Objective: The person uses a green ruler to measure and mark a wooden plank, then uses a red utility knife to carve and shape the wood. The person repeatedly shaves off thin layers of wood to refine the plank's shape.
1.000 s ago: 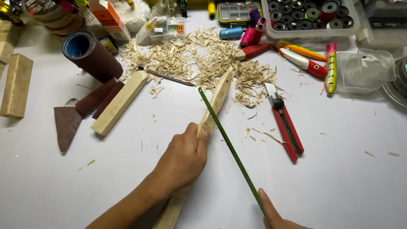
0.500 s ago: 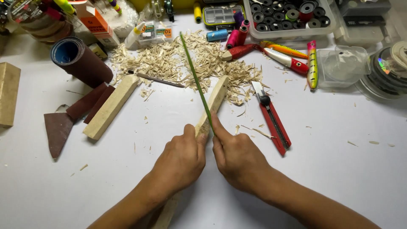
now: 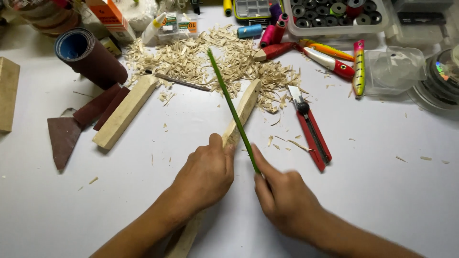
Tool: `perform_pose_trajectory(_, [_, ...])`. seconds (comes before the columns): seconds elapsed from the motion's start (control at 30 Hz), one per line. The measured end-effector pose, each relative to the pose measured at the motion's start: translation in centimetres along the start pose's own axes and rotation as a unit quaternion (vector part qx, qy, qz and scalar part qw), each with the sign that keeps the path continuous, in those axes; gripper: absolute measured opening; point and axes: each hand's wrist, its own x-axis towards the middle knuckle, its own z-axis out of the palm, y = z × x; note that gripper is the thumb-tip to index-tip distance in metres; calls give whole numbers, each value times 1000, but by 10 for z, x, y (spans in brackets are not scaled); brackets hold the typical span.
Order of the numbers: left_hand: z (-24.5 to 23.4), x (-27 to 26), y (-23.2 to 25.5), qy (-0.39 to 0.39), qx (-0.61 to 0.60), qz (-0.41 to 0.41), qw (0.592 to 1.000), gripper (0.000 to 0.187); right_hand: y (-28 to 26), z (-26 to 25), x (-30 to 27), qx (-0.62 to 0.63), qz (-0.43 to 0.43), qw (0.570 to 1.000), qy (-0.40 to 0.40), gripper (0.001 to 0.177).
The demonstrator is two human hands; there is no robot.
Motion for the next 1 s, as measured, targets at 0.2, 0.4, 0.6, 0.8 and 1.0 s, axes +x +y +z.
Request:
perform_pose_trajectory(0.2, [2, 16, -18, 30, 44, 118, 992, 43, -47, -31, 38, 29, -78, 997, 9, 58])
perform_pose_trajectory(0.4, [-4, 3, -8, -3, -31, -6, 1000, 35, 24, 18, -58, 2, 39, 999, -2, 70])
perform_pose_trajectory(0.6, [-10, -4, 2, -27, -23, -12, 999, 36, 28, 16, -52, 15, 30, 999, 25, 70])
perform_pose_trajectory(0.8, [-4, 4, -5, -3, -14, -6, 1000, 38, -41, -26, 29, 4, 22, 998, -54, 68])
perform_pose_trajectory(1.0, [4, 12, -14, 29, 2, 28, 999, 35, -20, -11, 2, -16, 54, 997, -58, 72])
